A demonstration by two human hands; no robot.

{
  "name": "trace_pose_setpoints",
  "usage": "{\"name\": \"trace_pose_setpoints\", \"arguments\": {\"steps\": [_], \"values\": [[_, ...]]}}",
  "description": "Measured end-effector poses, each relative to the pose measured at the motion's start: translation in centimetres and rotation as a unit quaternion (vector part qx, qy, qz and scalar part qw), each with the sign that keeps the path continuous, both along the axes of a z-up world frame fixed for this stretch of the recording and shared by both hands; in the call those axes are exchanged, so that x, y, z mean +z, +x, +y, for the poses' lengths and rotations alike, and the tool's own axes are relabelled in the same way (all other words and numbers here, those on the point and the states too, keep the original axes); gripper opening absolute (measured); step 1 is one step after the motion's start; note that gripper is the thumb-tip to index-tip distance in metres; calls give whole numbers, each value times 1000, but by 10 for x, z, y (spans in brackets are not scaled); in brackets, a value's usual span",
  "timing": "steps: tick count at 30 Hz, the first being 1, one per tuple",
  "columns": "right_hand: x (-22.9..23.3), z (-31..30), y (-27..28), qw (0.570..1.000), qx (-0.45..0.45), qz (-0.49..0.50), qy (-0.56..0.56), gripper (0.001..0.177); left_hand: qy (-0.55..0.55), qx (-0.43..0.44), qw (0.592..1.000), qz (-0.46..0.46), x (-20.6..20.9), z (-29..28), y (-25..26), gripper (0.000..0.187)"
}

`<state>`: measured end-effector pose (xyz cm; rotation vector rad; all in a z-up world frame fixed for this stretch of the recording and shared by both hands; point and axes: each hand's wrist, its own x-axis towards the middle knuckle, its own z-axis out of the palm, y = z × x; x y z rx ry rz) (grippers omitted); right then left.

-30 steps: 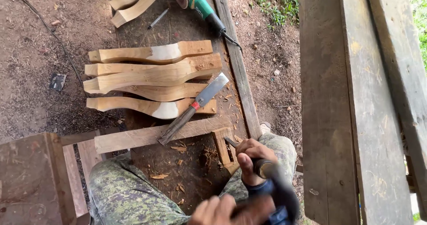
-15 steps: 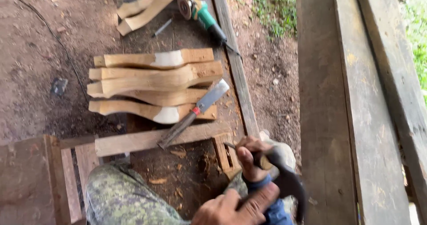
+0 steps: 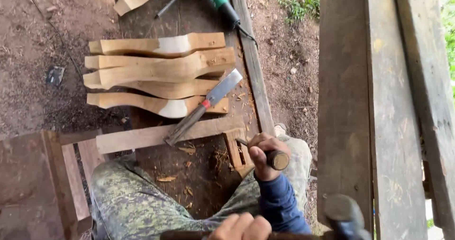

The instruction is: The recorder uses a hammer and a hand tool to carve and shape wooden furniture components.

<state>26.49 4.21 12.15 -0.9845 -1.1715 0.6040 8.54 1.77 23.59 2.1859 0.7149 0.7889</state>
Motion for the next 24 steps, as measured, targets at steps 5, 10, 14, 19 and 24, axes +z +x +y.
{"name": "trace_pose_setpoints", "arguments": {"steps": [5, 10, 14, 19, 24], "values": [[-3, 36, 10, 998, -4, -10, 54, 24, 11, 14, 999, -42, -3, 24, 10, 51], [7, 2, -4, 1000, -4, 21, -1, 25, 66, 42, 994, 73, -73, -61, 4, 16], [-23, 4, 6, 1000, 15, 10, 6, 26, 70, 27, 996, 52, -23, 12, 6, 19], [-16, -3, 1, 1000, 9, 24, -12, 25, 10, -63, 996, 60, -60, -52, -1, 24], [-1, 17, 4, 1000, -2, -9, 6, 24, 3, -36, 999, 38, -37, -9, 7, 24]]}}
